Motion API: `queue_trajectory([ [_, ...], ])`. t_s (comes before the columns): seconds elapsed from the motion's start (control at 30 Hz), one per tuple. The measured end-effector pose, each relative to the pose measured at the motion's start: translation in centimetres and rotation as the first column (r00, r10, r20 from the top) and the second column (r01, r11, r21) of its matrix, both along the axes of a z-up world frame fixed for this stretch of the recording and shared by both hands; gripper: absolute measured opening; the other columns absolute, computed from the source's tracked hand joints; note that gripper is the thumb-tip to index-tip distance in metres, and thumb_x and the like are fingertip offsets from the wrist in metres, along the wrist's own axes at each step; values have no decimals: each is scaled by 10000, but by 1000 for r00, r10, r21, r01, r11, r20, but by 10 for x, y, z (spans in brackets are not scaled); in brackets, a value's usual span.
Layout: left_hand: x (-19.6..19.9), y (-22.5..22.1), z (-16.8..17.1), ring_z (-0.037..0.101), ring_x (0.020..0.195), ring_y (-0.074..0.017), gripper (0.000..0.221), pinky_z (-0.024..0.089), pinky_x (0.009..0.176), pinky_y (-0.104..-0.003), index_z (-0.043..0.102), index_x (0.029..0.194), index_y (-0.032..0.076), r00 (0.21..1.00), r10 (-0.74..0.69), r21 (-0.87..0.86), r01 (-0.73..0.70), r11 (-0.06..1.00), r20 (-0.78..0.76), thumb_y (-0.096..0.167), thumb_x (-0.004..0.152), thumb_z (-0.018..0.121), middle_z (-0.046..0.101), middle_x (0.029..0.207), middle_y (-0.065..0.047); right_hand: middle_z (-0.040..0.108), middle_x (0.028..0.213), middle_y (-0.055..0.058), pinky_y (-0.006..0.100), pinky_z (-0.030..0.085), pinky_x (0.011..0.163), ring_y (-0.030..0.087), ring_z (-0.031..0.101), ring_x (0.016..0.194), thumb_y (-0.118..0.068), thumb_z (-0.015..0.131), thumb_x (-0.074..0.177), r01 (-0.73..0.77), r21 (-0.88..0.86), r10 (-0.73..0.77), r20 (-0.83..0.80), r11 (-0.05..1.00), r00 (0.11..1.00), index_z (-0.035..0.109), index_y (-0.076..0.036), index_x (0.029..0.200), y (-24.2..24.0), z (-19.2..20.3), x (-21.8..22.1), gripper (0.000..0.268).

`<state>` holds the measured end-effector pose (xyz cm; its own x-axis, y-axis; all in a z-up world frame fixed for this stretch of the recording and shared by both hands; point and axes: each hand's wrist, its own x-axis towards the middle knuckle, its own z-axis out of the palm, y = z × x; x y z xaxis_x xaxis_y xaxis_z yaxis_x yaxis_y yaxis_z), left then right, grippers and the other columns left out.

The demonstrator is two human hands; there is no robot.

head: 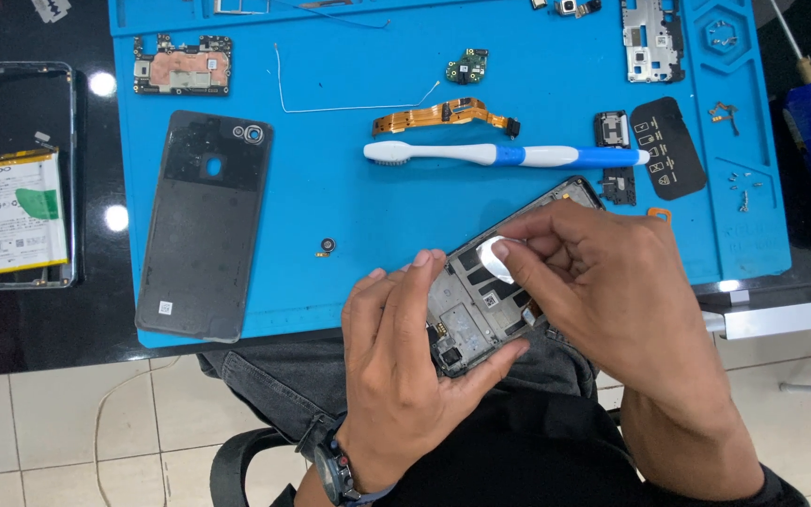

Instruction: The person uses a screwdriver to remove screws from the internal frame of a disassembled smartphone. They then use their fingers to carefully detach and lift a small internal component from the device's chassis.

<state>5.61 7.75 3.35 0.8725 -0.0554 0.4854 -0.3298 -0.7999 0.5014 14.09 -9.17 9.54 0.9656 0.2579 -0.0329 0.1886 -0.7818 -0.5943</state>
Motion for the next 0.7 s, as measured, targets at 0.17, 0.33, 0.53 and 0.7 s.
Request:
queue_trajectory([
  [0.17,0,1,0,659,1198,-319,1059,516,1085,-535,356,1479,-37,1000,0,10,0,1000,-3,574,841,941,687,1345,-175,777,768,10,245,549,528,110,710,613,-193,738,934,-64,89,61,35,994,998,773,-79,1007,3,1,1,140],
  [0.33,0,1,-1,654,1201,-328,1107,521,1087,-538,357,1476,-39,1000,1,16,-1,1000,-8,573,804,990,678,1349,-176,762,733,-6,258,503,510,98,652,568,-179,746,930,-61,89,56,48,994,997,778,-78,981,6,0,0,118],
  [0.53,0,0,-2,667,1194,-318,1080,523,1085,-531,353,1480,-39,1000,10,18,-10,1000,17,594,834,945,697,1332,-175,791,812,41,180,576,515,72,695,594,-125,731,933,7,211,-5,-11,977,1000,774,-26,993,-4,16,1,123],
  [0.7,-2,2,-5,608,1227,-358,1073,523,1092,-554,319,1508,-25,1000,-9,27,8,1000,27,585,861,920,651,1361,-188,743,1027,129,306,501,703,195,700,921,-52,693,1152,-8,21,2,296,1000,955,684,60,1229,-30,30,16,135],
])
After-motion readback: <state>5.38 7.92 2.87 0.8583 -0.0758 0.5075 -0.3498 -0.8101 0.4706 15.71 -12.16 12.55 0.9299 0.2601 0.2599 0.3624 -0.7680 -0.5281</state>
